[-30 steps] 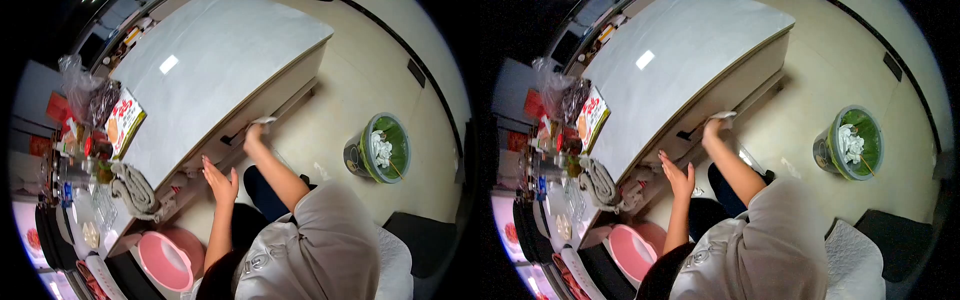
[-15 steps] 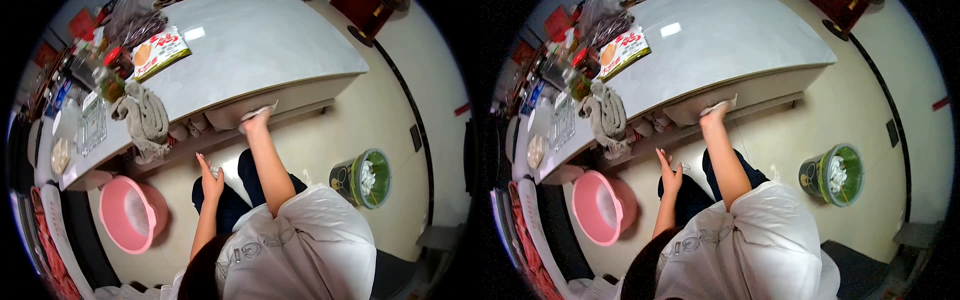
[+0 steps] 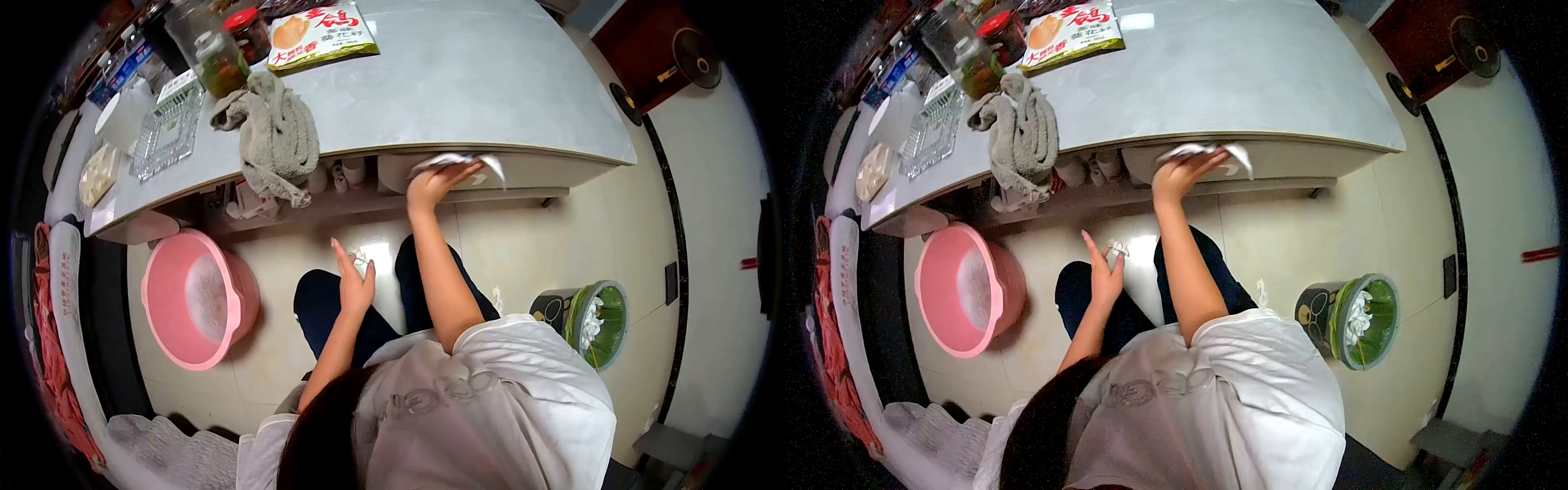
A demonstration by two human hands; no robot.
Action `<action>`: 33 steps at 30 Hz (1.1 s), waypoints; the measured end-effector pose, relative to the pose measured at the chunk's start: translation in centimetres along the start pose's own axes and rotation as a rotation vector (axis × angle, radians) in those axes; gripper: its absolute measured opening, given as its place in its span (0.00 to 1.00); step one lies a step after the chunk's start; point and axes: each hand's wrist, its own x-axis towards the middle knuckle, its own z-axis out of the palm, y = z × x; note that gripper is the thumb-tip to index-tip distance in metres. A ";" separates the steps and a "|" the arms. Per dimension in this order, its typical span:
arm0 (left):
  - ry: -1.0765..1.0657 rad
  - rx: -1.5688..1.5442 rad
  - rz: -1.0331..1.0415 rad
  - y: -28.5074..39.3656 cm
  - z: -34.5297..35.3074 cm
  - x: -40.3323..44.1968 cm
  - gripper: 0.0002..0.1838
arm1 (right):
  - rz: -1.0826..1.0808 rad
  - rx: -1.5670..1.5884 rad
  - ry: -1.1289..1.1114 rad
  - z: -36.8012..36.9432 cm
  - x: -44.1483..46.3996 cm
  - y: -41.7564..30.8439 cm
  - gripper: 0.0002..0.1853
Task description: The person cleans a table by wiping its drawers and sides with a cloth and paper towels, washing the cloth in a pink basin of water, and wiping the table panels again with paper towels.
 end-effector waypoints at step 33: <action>0.165 0.129 -0.083 -8.1 -7.0 -2.9 0.31 | -0.098 -0.070 -0.876 7.5 -24.6 -3.7 0.33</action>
